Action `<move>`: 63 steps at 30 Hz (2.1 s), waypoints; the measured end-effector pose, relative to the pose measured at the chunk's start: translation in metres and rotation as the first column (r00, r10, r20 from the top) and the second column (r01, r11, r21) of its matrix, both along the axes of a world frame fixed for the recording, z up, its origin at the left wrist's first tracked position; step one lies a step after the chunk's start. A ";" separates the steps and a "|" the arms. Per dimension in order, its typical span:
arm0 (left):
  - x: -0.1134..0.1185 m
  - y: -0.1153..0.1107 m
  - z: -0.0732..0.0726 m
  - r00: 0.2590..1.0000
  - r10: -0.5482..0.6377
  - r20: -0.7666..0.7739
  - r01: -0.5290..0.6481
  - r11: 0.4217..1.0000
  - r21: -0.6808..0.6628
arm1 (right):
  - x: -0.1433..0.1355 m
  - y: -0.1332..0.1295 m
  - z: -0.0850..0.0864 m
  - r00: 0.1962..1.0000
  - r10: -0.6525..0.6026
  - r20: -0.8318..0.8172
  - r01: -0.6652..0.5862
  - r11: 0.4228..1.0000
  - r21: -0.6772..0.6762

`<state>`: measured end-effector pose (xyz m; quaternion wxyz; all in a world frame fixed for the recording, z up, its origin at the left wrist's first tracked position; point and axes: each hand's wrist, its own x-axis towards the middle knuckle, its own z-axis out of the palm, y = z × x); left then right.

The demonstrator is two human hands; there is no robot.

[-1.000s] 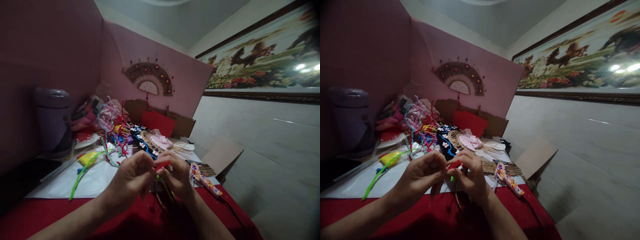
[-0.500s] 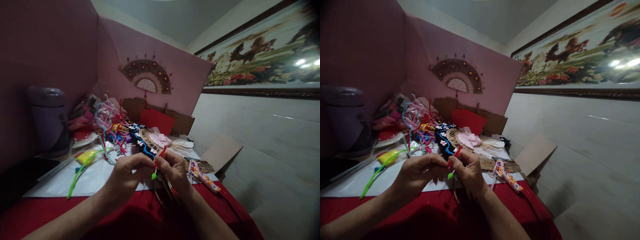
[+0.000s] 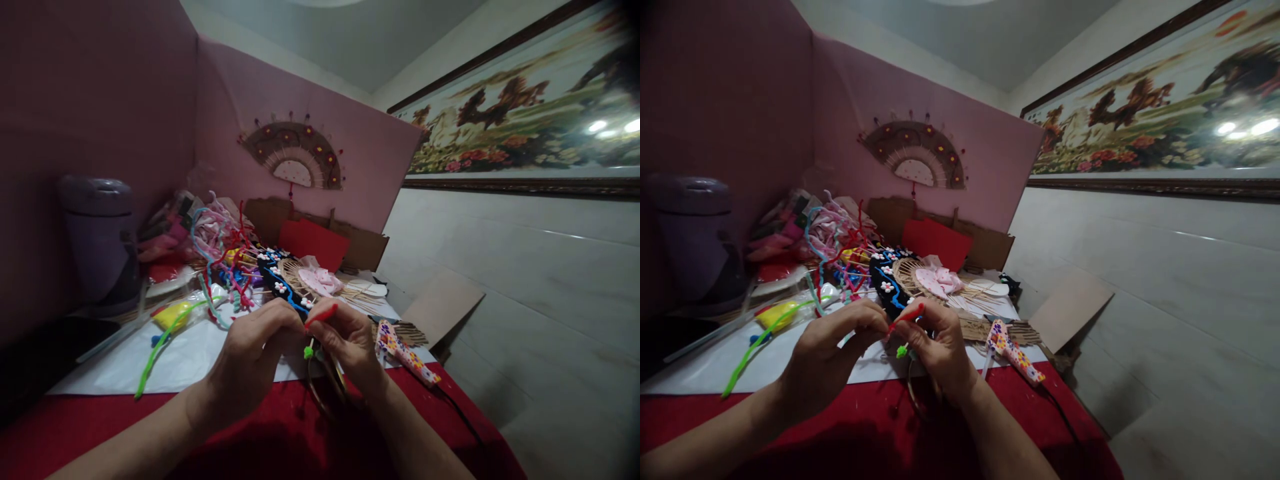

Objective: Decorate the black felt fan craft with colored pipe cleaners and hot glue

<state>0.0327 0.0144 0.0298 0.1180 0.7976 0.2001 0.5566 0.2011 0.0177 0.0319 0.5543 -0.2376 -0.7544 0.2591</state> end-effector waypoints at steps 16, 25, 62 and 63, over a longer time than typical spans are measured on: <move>0.001 -0.005 0.012 0.983 -0.149 0.102 0.180 0.863 -0.473 | 0.000 -0.003 -0.004 0.971 -0.240 0.017 0.205 0.861 0.466; 0.000 -0.006 0.015 0.997 -0.073 0.031 0.079 0.916 -0.392 | 0.002 -0.003 -0.007 0.958 -0.285 0.035 0.228 0.830 0.508; -0.008 -0.002 0.028 0.982 -0.177 0.065 0.184 0.830 -0.527 | 0.002 -0.002 -0.010 0.941 -0.338 -0.005 0.284 0.783 0.553; -0.008 -0.002 0.027 0.981 -0.185 0.058 0.188 0.833 -0.520 | 0.002 -0.001 -0.010 0.942 -0.336 -0.017 0.290 0.783 0.550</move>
